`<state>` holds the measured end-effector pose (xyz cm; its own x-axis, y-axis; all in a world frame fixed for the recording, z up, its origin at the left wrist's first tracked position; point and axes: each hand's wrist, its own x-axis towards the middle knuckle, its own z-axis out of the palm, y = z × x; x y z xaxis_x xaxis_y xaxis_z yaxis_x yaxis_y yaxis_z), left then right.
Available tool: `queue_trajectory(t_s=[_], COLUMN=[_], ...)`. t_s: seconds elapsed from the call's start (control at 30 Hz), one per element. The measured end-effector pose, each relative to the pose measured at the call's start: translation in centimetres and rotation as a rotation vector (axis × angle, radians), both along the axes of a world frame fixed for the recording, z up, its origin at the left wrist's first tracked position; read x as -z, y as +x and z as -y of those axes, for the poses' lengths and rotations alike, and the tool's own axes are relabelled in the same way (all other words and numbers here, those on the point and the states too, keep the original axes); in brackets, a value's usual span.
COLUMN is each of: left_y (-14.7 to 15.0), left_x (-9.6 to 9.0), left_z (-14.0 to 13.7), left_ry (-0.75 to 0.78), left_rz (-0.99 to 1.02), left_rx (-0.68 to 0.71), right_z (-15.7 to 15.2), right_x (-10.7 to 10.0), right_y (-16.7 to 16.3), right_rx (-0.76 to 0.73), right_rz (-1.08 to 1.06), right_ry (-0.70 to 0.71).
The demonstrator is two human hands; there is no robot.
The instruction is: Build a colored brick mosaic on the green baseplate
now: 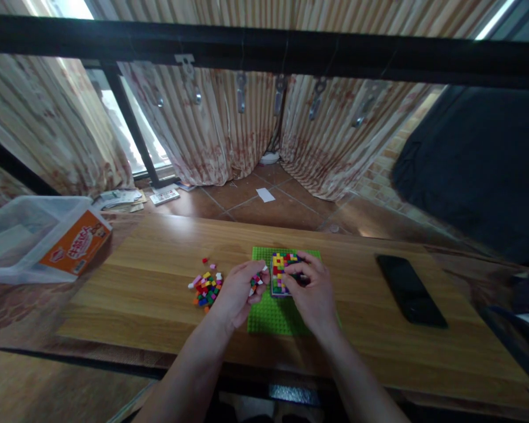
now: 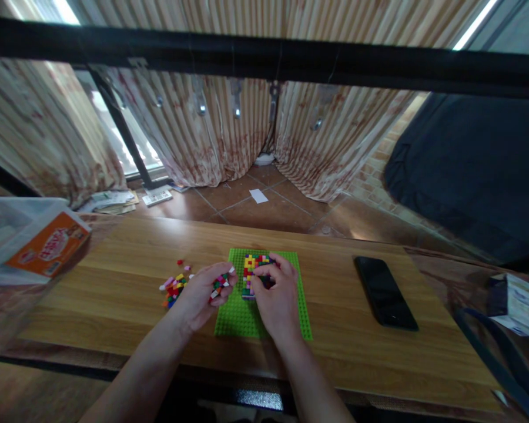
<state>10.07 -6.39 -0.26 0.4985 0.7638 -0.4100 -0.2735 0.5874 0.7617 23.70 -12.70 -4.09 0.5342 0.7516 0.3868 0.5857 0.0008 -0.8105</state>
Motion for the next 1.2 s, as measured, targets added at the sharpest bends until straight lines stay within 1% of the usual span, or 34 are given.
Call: queue_trajectory(t_s=[0.13, 0.23, 0.33, 0.47, 0.6, 0.77, 0.87, 0.97, 1.1, 1.2], left_y=[-0.1, -0.1, 0.0, 0.2, 0.2, 0.1, 0.1, -0.1, -0.4, -0.6], left_x=[0.0, 0.1, 0.3, 0.4, 0.5, 0.7, 0.7, 0.5, 0.1, 0.0], left_z=[-0.1, -0.1, 0.1, 0.3, 0.3, 0.3, 0.3, 0.1, -0.3, -0.4], left_ry=[0.017, 0.027, 0.028, 0.048, 0.070, 0.101, 0.098, 0.090, 0.079, 0.066], left_rz=[-0.007, -0.011, -0.010, -0.004, -0.014, -0.030, -0.032, -0.049, -0.048, -0.039], left_rx=[0.029, 0.059, 0.067, 0.105, 0.113, 0.164, 0.186, 0.120, 0.030, 0.013], right_z=[0.6, 1.0, 1.1, 1.0, 1.0, 1.0, 1.0, 1.0, 1.0, 0.9], right_x=[-0.7, -1.5, -2.0, -1.9, -1.7, -1.7, -1.7, -1.6, -1.3, -1.1], right_y=[0.0, -0.5, -0.9, -1.1, -0.9, -0.8, -0.5, 0.3, 1.5, 2.0], right_rx=[-0.019, -0.085, -0.134, -0.146, -0.145, -0.139, -0.141, -0.147, -0.161, -0.191], right_rz=[0.054, 0.125, 0.154, 0.213, 0.269, 0.311, 0.273, 0.154, -0.032, -0.047], right_ry=[0.012, 0.061, 0.083, 0.117, 0.157, 0.132, 0.132, 0.101, 0.004, -0.053])
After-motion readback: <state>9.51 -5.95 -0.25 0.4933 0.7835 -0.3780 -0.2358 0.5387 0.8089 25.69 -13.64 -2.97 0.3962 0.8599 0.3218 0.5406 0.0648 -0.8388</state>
